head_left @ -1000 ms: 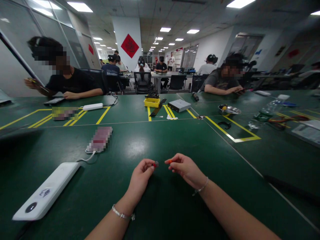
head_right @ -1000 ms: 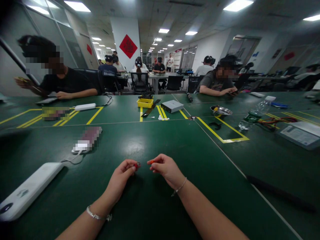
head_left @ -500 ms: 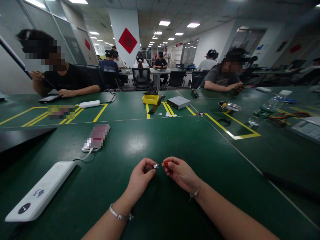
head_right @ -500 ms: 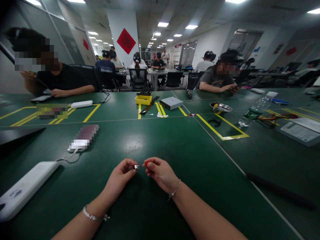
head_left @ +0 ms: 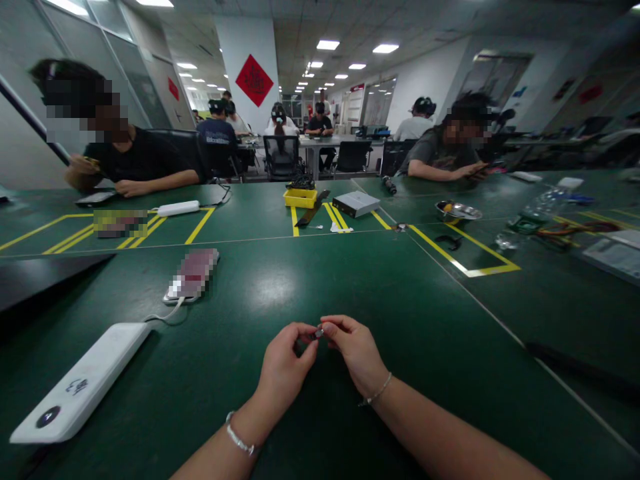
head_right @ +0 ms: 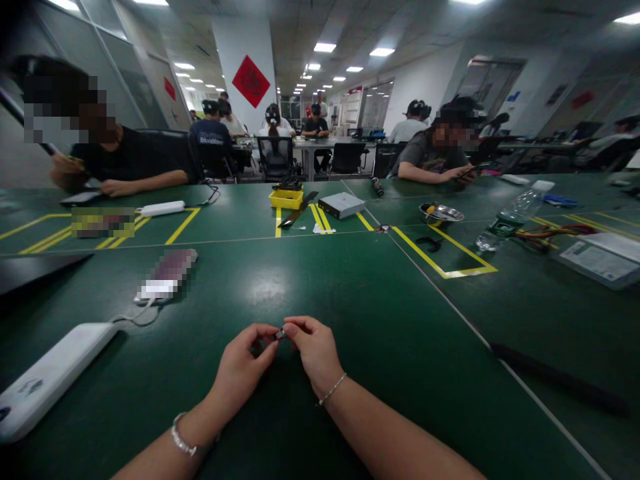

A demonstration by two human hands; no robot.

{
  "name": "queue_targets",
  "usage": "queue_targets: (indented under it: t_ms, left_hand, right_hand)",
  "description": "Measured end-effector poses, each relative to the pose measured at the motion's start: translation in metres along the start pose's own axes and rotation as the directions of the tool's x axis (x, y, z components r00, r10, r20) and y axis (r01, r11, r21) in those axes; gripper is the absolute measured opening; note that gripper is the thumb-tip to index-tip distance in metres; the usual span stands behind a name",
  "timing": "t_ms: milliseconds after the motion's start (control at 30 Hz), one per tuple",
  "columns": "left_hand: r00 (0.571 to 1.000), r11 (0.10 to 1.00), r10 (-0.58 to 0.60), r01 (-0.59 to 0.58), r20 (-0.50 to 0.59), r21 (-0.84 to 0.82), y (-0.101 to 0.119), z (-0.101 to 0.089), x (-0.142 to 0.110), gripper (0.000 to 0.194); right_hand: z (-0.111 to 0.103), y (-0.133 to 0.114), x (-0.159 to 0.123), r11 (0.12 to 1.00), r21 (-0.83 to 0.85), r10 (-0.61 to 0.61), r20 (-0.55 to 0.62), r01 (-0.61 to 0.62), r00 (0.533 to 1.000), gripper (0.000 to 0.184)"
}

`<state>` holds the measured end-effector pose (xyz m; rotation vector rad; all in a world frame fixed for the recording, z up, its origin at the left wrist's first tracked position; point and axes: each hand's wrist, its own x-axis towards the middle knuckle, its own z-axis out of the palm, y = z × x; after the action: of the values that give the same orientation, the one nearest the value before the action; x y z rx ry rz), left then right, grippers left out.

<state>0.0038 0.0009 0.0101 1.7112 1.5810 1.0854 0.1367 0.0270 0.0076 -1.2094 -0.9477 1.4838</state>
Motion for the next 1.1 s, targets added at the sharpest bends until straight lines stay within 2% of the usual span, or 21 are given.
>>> queue_targets:
  t_ms: [167,267,600,833,1000,1100]
  left_hand:
    - [0.994,0.993,0.076,-0.068,-0.079,0.101,-0.004,-0.001,0.000,0.013]
    - [0.990,0.989,0.106,-0.096,-0.096,0.111,-0.005,-0.002,0.001,0.013]
    - [0.975,0.975,0.208,-0.199,-0.084,0.103,-0.007,-0.005,-0.003,0.014]
    - [0.975,0.976,0.202,-0.193,-0.089,0.102,-0.008,-0.004,-0.002,0.014]
    - [0.985,0.987,0.145,-0.137,-0.093,0.088,-0.006,-0.002,0.000,0.013]
    - [0.991,0.991,0.109,-0.102,-0.082,0.087,-0.004,-0.001,0.001,0.013]
  right_hand:
    - [0.001,0.001,-0.009,1.000,0.025,0.004,0.096,-0.007,0.995,0.040]
    - [-0.001,0.002,-0.012,0.999,0.040,0.013,0.141,-0.019,0.990,0.040]
    - [-0.005,0.001,-0.011,0.999,0.052,0.000,0.186,-0.010,0.983,0.036]
    - [-0.005,0.000,-0.012,0.996,0.077,0.028,0.181,-0.043,0.983,0.035]
    - [-0.003,0.000,-0.010,0.983,0.148,0.081,0.185,-0.109,0.979,0.035]
    - [-0.002,0.000,-0.009,0.984,0.143,0.088,0.144,-0.109,0.986,0.032]
